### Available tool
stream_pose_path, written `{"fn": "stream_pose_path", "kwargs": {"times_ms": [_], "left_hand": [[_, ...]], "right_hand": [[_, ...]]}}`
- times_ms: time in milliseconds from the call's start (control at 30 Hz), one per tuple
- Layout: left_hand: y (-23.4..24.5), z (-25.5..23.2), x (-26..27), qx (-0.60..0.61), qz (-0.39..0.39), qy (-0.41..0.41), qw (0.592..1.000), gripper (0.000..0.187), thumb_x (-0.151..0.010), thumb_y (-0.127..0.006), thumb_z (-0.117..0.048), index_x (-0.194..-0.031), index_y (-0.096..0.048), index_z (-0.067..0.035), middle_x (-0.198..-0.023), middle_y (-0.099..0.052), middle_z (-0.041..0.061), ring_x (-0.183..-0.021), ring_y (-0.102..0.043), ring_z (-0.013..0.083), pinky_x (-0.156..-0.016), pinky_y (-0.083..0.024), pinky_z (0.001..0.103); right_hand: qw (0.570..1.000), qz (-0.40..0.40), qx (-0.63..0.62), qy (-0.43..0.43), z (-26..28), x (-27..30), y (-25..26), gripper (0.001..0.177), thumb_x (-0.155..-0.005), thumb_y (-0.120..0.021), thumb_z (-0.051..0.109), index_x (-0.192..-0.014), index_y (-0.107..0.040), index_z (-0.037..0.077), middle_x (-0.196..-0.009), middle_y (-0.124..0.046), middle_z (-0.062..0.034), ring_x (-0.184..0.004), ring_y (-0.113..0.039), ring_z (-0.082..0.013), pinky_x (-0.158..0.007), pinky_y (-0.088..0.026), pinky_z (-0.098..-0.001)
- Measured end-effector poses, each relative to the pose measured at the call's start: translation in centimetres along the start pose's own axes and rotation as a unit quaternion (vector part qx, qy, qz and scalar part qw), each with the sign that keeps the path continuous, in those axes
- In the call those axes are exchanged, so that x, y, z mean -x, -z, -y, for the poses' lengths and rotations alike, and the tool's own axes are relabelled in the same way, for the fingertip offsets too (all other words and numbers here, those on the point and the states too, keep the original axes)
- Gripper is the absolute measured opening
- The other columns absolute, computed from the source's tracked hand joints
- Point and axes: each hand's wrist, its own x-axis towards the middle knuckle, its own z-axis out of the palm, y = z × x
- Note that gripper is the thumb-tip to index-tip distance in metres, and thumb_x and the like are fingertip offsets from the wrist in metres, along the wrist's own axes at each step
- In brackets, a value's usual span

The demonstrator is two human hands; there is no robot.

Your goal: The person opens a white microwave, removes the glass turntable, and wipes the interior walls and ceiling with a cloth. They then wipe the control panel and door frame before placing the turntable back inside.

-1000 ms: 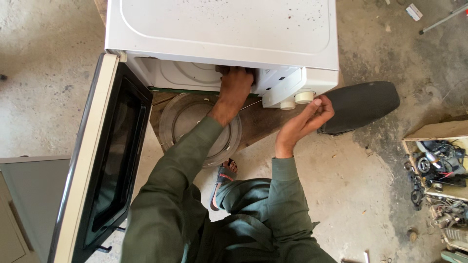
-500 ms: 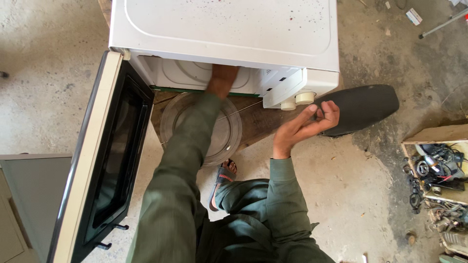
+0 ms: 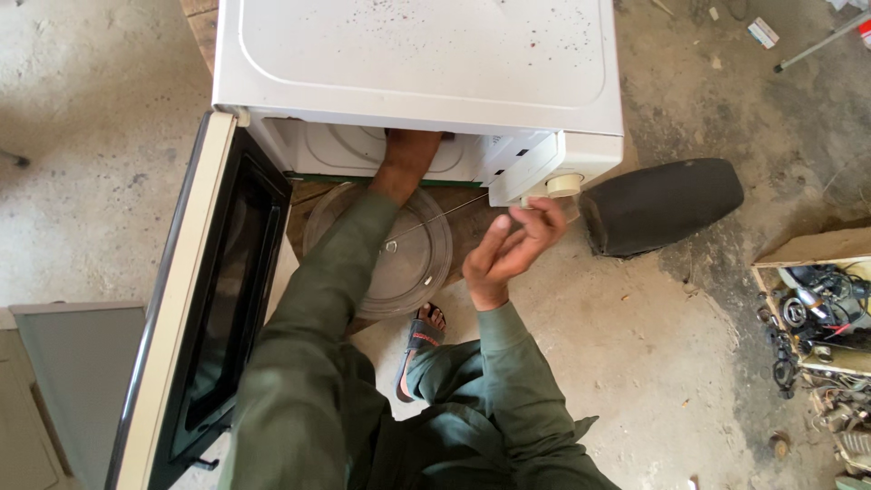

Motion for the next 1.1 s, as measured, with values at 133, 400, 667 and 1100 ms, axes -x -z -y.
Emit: {"fn": "stream_pose_path", "kwargs": {"times_ms": [133,400,667,1100], "left_hand": [[0.7,-0.6,-4.4,-0.043,0.081,0.053,0.994,0.017,-0.090,-0.065,-0.003,-0.105,-0.074,-0.002,-0.112,-0.069,0.023,-0.093,-0.069,0.0377,-0.073,-0.059,0.044],[3.5,3.8,-5.4,-0.056,0.144,0.131,0.979,0.018,-0.091,-0.065,-0.005,-0.106,-0.075,-0.007,-0.113,-0.069,0.021,-0.092,-0.069,0.0378,-0.069,-0.060,0.043],[5.7,7.7,-3.8,-0.083,0.162,0.208,0.961,0.019,-0.092,-0.066,-0.008,-0.107,-0.077,-0.012,-0.115,-0.069,0.020,-0.091,-0.069,0.0379,-0.065,-0.060,0.042],[3.8,5.7,3.0,-0.120,0.178,0.262,0.941,0.021,-0.093,-0.066,-0.012,-0.108,-0.079,-0.019,-0.117,-0.070,0.019,-0.090,-0.069,0.0382,-0.059,-0.061,0.041]], "right_hand": [[0.999,0.038,-0.020,0.008,-0.2,0.1,0.0,0.010,-0.107,-0.054,0.010,-0.113,-0.054,0.003,-0.117,-0.051,-0.0110,-0.107,-0.055,-0.0223,-0.091,-0.048,-0.0349],[0.989,0.137,-0.010,0.051,-0.4,-0.3,0.1,0.005,-0.099,-0.067,0.002,-0.103,-0.069,-0.001,-0.077,-0.065,-0.0074,-0.064,-0.060,-0.0163,-0.056,-0.043,-0.0303],[0.981,0.191,-0.024,-0.023,0.3,-0.5,-0.2,0.008,-0.095,-0.072,0.000,-0.103,-0.072,0.000,-0.075,-0.068,-0.0065,-0.059,-0.058,-0.0115,-0.052,-0.041,-0.0271],[0.950,0.288,-0.022,-0.115,0.6,-0.5,-0.9,0.010,-0.096,-0.070,0.004,-0.104,-0.073,-0.001,-0.089,-0.076,-0.0113,-0.070,-0.073,-0.0177,-0.061,-0.055,-0.0298]]}}
